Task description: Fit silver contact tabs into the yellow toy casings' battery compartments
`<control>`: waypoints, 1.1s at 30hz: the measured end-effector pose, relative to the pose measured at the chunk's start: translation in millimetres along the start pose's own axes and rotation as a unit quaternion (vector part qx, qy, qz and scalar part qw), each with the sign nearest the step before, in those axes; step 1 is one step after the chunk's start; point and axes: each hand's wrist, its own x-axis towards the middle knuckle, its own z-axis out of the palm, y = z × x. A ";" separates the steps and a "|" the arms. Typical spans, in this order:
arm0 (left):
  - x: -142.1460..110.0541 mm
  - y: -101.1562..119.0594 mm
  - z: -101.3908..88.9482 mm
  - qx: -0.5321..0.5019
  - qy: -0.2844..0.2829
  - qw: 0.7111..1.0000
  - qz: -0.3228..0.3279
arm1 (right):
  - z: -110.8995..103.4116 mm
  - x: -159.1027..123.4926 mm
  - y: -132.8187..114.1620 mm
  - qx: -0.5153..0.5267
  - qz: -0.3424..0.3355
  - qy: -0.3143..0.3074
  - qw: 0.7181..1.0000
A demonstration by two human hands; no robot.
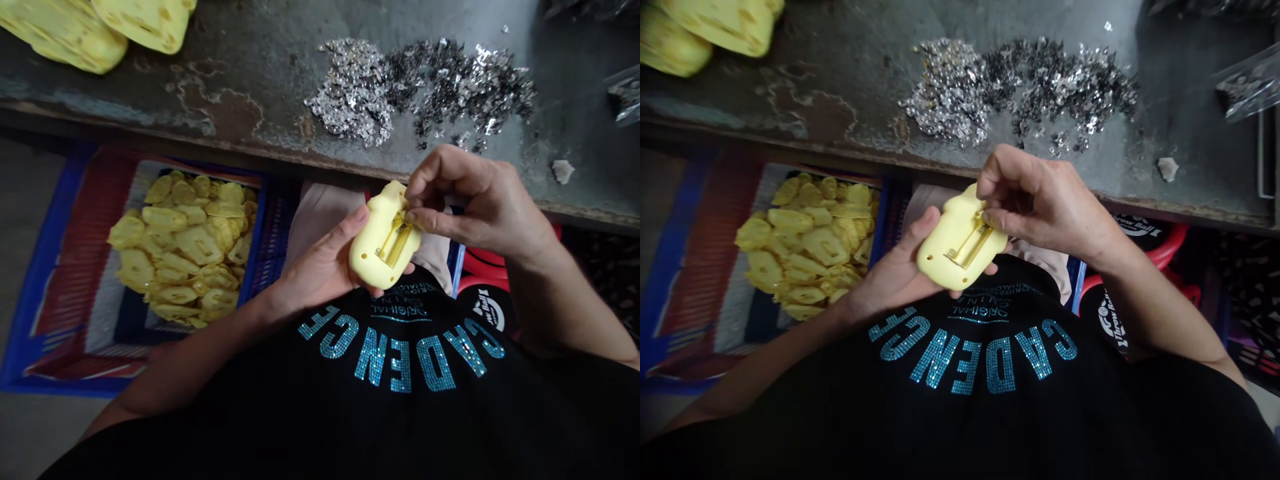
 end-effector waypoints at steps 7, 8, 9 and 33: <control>-0.6 -4.1 0.8 0.008 0.024 0.999 0.021 | -4.4 5.9 -8.1 -0.097 -0.013 -0.029 0.995; -0.3 -4.4 1.4 0.015 0.031 0.999 0.024 | -4.7 7.0 -9.4 -0.106 -0.012 -0.032 0.994; 0.0 -4.7 1.9 0.020 0.035 0.999 0.028 | -4.8 8.1 -10.9 -0.114 -0.010 -0.034 0.993; 4.7 -6.7 -2.6 0.005 -0.001 1.000 0.016 | 25.4 -28.5 4.1 -0.226 -0.083 0.116 0.964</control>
